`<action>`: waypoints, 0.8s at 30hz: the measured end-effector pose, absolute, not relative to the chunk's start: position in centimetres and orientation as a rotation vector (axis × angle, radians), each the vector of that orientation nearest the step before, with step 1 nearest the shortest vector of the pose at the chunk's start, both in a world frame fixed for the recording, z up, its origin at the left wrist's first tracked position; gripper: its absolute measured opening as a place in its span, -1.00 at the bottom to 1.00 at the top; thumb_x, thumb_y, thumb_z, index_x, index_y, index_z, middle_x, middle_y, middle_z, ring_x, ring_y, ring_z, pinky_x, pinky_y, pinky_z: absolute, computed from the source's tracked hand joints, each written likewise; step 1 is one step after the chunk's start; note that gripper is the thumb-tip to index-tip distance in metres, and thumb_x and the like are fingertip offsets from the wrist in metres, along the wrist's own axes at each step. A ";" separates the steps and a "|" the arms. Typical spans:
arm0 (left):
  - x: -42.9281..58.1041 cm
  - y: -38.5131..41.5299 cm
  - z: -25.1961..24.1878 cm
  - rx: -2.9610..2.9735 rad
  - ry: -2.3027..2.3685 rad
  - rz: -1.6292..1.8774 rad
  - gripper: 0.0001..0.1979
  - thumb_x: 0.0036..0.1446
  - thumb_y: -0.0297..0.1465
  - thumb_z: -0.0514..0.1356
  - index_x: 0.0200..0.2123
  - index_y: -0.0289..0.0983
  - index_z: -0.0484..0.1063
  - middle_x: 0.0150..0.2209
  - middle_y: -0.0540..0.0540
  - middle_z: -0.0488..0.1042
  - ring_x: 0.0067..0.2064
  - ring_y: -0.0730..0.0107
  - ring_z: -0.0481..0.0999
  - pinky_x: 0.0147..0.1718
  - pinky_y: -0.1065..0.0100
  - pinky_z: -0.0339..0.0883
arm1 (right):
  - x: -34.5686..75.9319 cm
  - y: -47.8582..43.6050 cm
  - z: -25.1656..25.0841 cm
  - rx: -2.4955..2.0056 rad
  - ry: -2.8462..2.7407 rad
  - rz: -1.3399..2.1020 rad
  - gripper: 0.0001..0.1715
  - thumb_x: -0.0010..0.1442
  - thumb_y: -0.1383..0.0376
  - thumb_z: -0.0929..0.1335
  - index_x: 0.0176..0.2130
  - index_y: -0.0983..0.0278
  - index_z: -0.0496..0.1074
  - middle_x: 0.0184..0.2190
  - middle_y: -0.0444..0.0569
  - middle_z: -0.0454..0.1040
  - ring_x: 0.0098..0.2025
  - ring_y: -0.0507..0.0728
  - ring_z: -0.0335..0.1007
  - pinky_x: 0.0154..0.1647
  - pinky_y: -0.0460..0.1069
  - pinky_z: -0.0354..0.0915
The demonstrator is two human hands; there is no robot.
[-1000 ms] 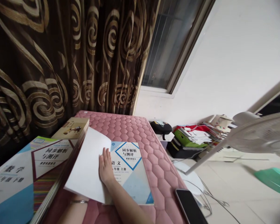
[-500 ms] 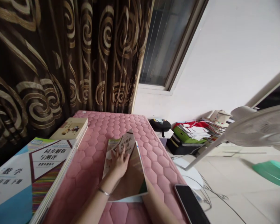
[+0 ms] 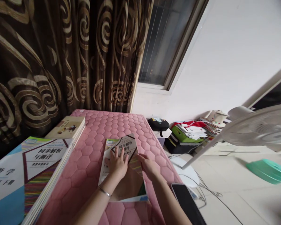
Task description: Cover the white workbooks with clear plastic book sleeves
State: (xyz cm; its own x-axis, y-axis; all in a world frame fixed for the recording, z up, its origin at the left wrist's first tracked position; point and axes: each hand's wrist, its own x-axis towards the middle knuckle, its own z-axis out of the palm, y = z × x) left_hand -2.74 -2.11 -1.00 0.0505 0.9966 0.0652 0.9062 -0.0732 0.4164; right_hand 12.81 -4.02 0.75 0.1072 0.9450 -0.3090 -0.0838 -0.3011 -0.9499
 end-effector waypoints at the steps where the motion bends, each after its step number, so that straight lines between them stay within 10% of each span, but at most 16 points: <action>1: -3.9 -1.8 -0.8 2.050 1.968 0.517 -0.46 0.32 -0.19 -0.09 0.32 -0.12 0.19 0.40 -0.24 0.06 0.35 -0.26 0.09 0.17 -0.31 0.10 | 12.9 -4.0 0.9 -1.523 -0.943 1.322 -0.78 0.15 0.20 0.32 -0.33 0.28 0.50 -0.56 -0.13 0.47 -0.54 0.02 0.39 -0.52 -0.13 0.24; 6: -10.3 1.1 -0.8 1.878 2.146 0.467 -0.60 0.24 -0.49 -0.01 0.07 -0.51 0.39 0.04 -0.52 0.45 0.10 -0.02 0.44 0.05 0.12 0.27 | 13.6 -3.7 -0.2 -1.855 -1.181 0.969 -0.77 0.14 0.24 0.29 -0.48 0.26 0.43 -0.60 -0.13 0.44 -0.52 0.06 0.37 -0.54 -0.12 0.17; 10: -11.8 2.6 -1.1 1.861 2.071 0.405 -0.77 0.21 -0.50 0.07 -0.16 -0.43 0.49 -0.17 -0.41 0.58 -0.07 0.14 0.56 -0.15 0.33 0.29 | 13.3 -2.9 -1.4 -1.940 -1.299 0.646 -0.68 0.21 0.18 0.25 -0.52 0.23 0.36 -0.49 -0.02 0.51 -0.39 0.13 0.44 -0.43 -0.08 0.23; 24: -10.7 2.7 -1.5 1.848 1.993 0.434 -0.78 0.17 -0.57 0.06 -0.19 -0.41 0.48 -0.11 -0.46 0.57 -0.01 0.08 0.56 -0.13 0.30 0.31 | 13.5 -0.9 -1.8 -2.114 -1.391 0.521 -0.70 0.25 0.16 0.29 -0.46 0.24 0.37 -0.39 0.15 0.56 -0.29 0.26 0.51 -0.33 0.02 0.27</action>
